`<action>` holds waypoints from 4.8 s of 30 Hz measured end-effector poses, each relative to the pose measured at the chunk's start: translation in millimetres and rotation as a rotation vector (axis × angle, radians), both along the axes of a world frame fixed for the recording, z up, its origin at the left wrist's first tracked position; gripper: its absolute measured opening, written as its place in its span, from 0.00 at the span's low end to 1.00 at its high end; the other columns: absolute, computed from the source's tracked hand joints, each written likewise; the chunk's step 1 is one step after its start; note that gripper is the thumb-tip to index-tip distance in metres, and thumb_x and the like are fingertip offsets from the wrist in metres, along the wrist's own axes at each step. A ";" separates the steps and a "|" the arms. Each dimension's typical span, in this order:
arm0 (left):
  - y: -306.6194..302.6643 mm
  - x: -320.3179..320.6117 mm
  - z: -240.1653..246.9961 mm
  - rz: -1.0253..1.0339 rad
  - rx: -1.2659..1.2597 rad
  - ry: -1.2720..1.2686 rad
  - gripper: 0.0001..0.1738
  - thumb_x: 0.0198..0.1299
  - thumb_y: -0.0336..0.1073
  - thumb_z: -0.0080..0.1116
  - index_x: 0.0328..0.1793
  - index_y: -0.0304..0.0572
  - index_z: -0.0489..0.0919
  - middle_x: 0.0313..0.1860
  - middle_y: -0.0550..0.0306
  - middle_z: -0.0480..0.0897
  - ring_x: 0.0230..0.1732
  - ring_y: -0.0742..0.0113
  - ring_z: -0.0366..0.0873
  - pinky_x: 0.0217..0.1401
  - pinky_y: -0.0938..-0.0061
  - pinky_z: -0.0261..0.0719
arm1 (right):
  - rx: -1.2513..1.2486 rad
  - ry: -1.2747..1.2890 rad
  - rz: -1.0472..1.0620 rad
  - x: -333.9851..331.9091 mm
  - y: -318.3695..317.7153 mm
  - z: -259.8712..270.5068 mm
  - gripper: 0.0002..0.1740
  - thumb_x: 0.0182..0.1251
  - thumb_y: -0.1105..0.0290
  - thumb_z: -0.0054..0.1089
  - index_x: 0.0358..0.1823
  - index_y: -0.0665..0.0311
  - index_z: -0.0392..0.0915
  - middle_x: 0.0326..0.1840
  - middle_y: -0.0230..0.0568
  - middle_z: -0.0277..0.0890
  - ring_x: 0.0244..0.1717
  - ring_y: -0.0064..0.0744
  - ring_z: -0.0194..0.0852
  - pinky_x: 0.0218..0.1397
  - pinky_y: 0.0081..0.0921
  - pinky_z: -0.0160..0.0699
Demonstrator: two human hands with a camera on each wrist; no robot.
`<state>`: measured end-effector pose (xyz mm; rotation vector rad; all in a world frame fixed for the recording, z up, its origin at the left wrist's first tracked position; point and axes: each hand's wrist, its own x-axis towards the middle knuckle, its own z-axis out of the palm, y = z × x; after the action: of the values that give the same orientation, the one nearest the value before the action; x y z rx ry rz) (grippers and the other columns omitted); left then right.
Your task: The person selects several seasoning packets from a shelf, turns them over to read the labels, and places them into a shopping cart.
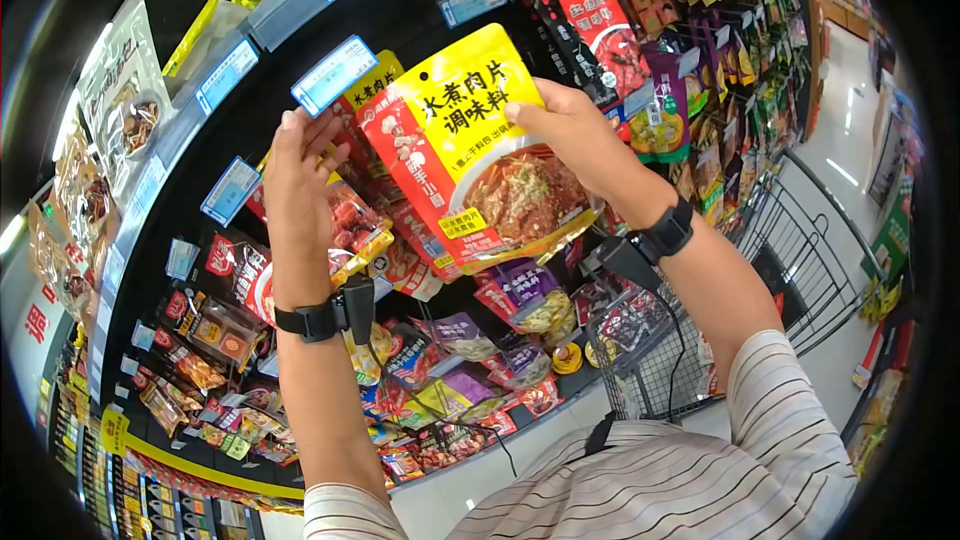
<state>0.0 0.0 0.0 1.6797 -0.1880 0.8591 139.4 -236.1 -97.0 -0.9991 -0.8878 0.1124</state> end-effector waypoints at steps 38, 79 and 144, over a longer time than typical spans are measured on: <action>8.0 -8.0 8.7 0.169 0.241 -0.044 0.39 0.75 0.59 0.44 0.73 0.28 0.67 0.66 0.38 0.76 0.69 0.55 0.72 0.70 0.61 0.68 | -0.184 0.067 0.005 20.9 21.4 -2.8 0.17 0.73 0.70 0.56 0.56 0.75 0.76 0.50 0.43 0.84 0.46 0.23 0.82 0.52 0.23 0.77; -4.3 -34.0 -75.5 0.044 0.278 0.386 0.26 0.74 0.52 0.51 0.66 0.40 0.75 0.58 0.57 0.80 0.60 0.69 0.76 0.66 0.70 0.71 | -0.178 0.215 0.132 -8.7 -15.8 -47.7 0.17 0.74 0.70 0.57 0.59 0.71 0.76 0.54 0.39 0.83 0.52 0.21 0.81 0.57 0.22 0.77; 80.8 1.7 -41.8 0.732 1.045 0.415 0.17 0.69 0.41 0.56 0.58 0.39 0.79 0.51 0.44 0.81 0.47 0.51 0.83 0.51 0.63 0.78 | -0.201 0.444 0.124 2.6 -11.2 -121.9 0.18 0.73 0.68 0.58 0.59 0.71 0.76 0.53 0.38 0.83 0.50 0.21 0.80 0.57 0.20 0.75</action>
<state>1.7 80.8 -41.8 2.9682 0.3613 0.9699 142.0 -247.3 -218.9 -1.0504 -0.5352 0.5176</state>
